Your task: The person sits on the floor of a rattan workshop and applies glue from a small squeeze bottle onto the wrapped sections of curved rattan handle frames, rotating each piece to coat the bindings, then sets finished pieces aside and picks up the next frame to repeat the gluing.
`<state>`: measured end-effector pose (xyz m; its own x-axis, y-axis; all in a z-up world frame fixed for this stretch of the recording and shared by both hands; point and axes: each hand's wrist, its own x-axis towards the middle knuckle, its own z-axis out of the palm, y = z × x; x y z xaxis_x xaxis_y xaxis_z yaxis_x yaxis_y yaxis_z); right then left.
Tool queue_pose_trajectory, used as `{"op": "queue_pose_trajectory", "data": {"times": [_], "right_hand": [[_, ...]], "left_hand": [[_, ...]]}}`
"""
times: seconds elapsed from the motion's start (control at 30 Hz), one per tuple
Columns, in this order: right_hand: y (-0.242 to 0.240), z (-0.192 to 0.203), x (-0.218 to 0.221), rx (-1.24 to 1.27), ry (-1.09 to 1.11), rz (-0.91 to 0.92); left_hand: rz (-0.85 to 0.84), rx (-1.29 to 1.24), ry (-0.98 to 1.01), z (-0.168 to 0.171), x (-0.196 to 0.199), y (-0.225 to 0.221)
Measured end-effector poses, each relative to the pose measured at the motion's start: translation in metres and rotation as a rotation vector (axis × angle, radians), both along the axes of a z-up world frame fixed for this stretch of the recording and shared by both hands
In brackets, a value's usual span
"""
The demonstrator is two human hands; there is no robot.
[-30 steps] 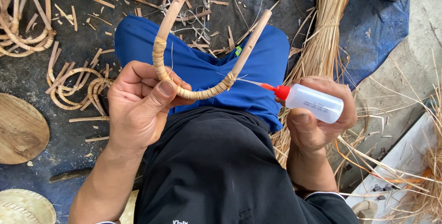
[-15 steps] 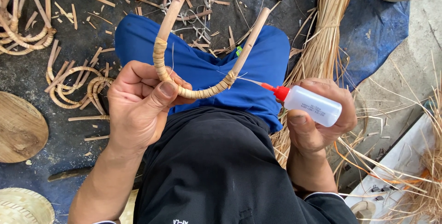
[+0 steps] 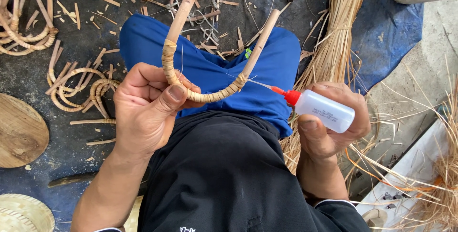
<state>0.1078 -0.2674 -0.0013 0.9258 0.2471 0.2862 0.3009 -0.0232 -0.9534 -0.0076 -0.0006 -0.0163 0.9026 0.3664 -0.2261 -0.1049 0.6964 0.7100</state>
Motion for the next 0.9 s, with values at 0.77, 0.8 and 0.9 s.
{"op": "queue_pose_trajectory", "data": {"times": [0.77,0.8,0.9], "right_hand": [[-0.056,-0.061,0.033,0.731,0.454,0.063],[-0.037,-0.049,0.027,0.624,0.414,0.085],[-0.004,-0.028,0.016,0.453,0.339,0.135]], "left_hand": [[-0.326,-0.502,0.083,-0.015,0.005,-0.027],[-0.336,-0.505,0.099,-0.015,0.005,-0.028],[-0.353,-0.516,0.11,-0.015,0.007,-0.031]]}}
